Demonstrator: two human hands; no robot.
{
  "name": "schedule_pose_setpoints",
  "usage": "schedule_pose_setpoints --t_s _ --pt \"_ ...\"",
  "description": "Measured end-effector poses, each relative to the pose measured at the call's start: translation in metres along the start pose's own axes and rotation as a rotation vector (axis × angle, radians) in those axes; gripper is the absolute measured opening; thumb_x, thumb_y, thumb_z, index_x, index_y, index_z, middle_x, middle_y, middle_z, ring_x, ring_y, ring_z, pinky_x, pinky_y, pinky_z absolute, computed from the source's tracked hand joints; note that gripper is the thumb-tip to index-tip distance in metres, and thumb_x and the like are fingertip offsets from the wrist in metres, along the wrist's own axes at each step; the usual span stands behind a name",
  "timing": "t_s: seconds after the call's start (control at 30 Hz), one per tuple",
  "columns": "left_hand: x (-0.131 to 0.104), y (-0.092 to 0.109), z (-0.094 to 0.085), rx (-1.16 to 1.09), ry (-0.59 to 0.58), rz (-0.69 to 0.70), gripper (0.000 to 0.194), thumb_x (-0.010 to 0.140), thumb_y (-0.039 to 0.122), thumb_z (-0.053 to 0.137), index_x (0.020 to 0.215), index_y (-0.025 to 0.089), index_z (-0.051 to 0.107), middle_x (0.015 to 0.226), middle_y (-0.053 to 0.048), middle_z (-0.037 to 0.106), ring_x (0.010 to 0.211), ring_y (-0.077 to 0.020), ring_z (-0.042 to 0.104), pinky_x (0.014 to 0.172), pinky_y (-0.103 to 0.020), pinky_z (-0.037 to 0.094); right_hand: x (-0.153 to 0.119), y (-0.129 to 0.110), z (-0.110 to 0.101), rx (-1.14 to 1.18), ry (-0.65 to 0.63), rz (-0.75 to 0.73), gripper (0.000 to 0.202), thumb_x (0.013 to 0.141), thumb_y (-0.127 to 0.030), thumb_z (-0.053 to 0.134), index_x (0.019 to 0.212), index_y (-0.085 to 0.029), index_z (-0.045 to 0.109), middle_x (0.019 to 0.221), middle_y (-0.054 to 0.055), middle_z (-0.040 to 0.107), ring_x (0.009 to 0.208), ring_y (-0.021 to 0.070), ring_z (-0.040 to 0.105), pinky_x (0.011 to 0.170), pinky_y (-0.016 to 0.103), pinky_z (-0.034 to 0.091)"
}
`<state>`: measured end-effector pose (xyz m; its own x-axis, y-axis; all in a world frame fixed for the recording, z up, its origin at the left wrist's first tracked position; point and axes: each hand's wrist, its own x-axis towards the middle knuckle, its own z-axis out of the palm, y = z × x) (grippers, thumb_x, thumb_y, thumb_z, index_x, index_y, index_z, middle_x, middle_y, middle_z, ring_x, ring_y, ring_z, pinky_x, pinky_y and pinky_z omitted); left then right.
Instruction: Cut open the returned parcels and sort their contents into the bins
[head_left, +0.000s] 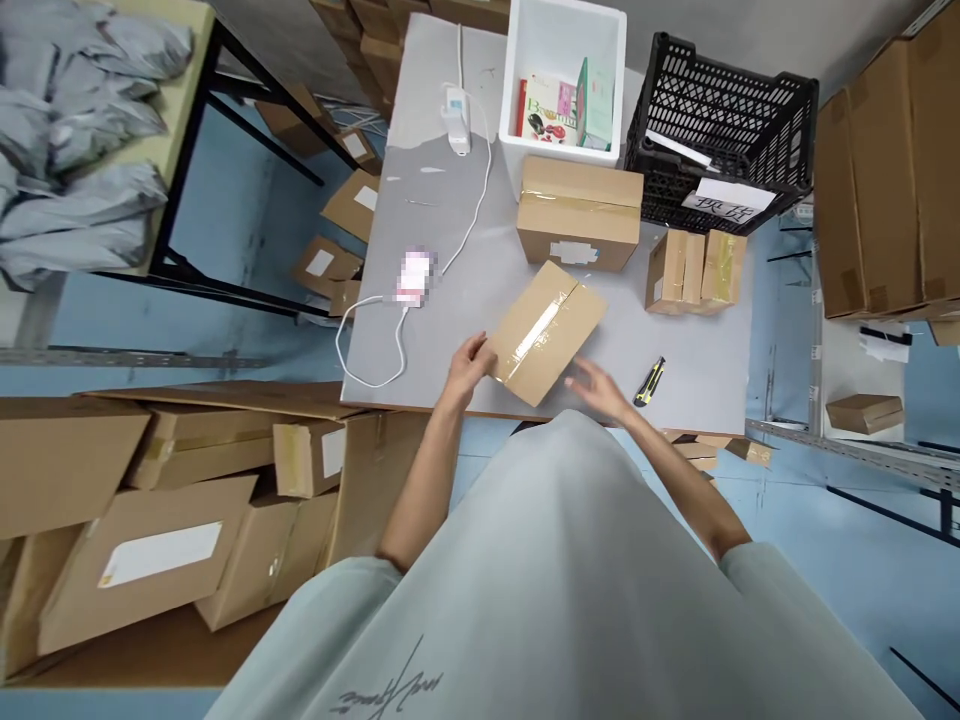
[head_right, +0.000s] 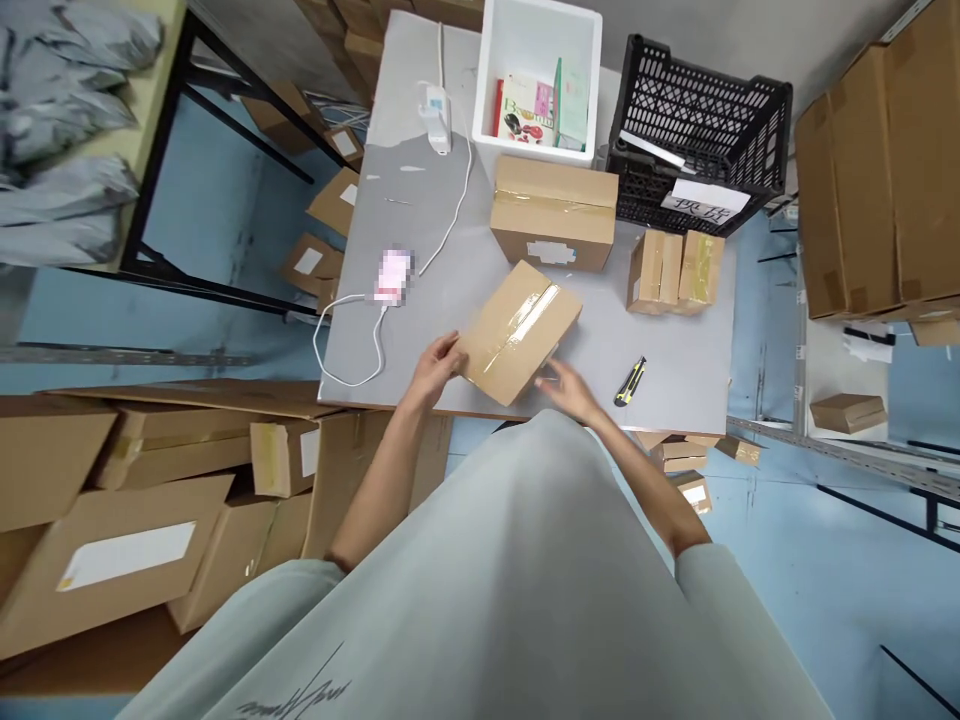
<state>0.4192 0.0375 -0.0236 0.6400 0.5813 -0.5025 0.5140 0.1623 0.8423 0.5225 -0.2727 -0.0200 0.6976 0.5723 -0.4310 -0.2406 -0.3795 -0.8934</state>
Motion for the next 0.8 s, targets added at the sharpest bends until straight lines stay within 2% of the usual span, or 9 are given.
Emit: schedule_pose_setpoints --t_s 0.07,0.13,0.2,0.27,0.4,0.5,0.6,0.7,0.8 --pt "0.003 0.001 -0.005 -0.037 0.105 -0.076 0.099 0.084 0.036 0.083 0.176 0.018 0.049 0.186 -0.025 0.047 0.164 -0.0365 0.057 0.133 -0.054 0.054 0.046 -0.013 -0.027 -0.132 0.247 -0.089 0.094 0.095 -0.072 0.085 0.17 -0.02 0.064 0.183 0.02 0.056 0.174 0.0407 0.045 0.147 0.062 0.034" --pt "-0.008 -0.002 -0.001 -0.095 0.16 -0.159 0.099 0.088 0.036 0.082 0.177 0.018 0.042 0.189 -0.026 0.04 0.164 -0.0355 0.058 0.13 -0.051 0.057 0.093 -0.025 -0.054 -0.2 0.347 -0.09 0.102 0.093 -0.069 0.088 0.172 -0.012 0.059 0.185 0.026 0.05 0.177 0.0416 0.041 0.147 0.06 0.033" --pt "-0.028 -0.01 0.008 -0.16 0.069 -0.263 0.082 0.092 0.038 0.079 0.166 0.015 0.052 0.177 -0.027 0.057 0.153 -0.0348 0.069 0.124 -0.051 0.062 0.126 -0.031 -0.072 -0.187 0.278 -0.058 0.095 0.095 -0.069 0.086 0.167 -0.011 0.064 0.174 0.026 0.063 0.166 0.0407 0.055 0.142 0.061 0.041" --pt "-0.051 -0.019 0.019 -0.187 -0.067 -0.34 0.061 0.092 0.039 0.08 0.146 0.014 0.066 0.157 -0.024 0.073 0.14 -0.0346 0.077 0.121 -0.052 0.064 0.136 -0.03 -0.077 -0.178 0.222 -0.06 0.081 0.096 -0.069 0.082 0.154 -0.013 0.074 0.155 0.021 0.078 0.149 0.0377 0.069 0.137 0.059 0.049" --pt "-0.073 -0.026 0.025 -0.103 -0.056 -0.225 0.053 0.081 0.035 0.09 0.129 0.019 0.074 0.144 -0.018 0.082 0.139 -0.0369 0.077 0.125 -0.055 0.062 0.092 -0.018 -0.066 -0.188 0.305 -0.084 0.074 0.092 -0.07 0.084 0.145 -0.019 0.08 0.142 0.016 0.084 0.134 0.0366 0.076 0.129 0.057 0.057" --pt "-0.063 -0.015 0.015 -0.037 -0.012 -0.029 0.064 0.08 0.038 0.095 0.138 0.021 0.076 0.144 -0.016 0.083 0.14 -0.0373 0.077 0.126 -0.055 0.061 0.034 -0.008 -0.057 -0.189 0.314 -0.114 0.081 0.093 -0.073 0.081 0.155 -0.021 0.074 0.147 0.016 0.082 0.136 0.0367 0.075 0.126 0.057 0.059" --pt "-0.04 0.002 0.007 -0.036 -0.054 0.117 0.07 0.085 0.047 0.096 0.148 0.022 0.076 0.153 -0.015 0.08 0.144 -0.0371 0.076 0.127 -0.054 0.061 -0.01 -0.003 -0.052 -0.243 0.371 -0.107 0.084 0.097 -0.074 0.076 0.161 -0.022 0.07 0.149 0.018 0.08 0.133 0.0369 0.076 0.123 0.058 0.06" --pt "-0.014 0.014 0.011 -0.029 -0.093 0.144 0.07 0.091 0.061 0.094 0.146 0.021 0.077 0.152 -0.018 0.081 0.142 -0.0375 0.077 0.126 -0.054 0.062 -0.022 -0.003 -0.048 -0.32 0.488 -0.064 0.085 0.098 -0.077 0.072 0.161 -0.02 0.071 0.138 0.02 0.08 0.119 0.0358 0.078 0.118 0.058 0.062" --pt "0.012 0.015 0.022 -0.003 -0.101 0.189 0.077 0.091 0.072 0.093 0.146 0.021 0.076 0.151 -0.019 0.081 0.141 -0.0389 0.078 0.124 -0.055 0.063 -0.002 -0.006 -0.051 -0.344 0.559 -0.048 0.085 0.099 -0.08 0.071 0.159 -0.019 0.074 0.13 0.019 0.079 0.109 0.0336 0.077 0.116 0.057 0.064"
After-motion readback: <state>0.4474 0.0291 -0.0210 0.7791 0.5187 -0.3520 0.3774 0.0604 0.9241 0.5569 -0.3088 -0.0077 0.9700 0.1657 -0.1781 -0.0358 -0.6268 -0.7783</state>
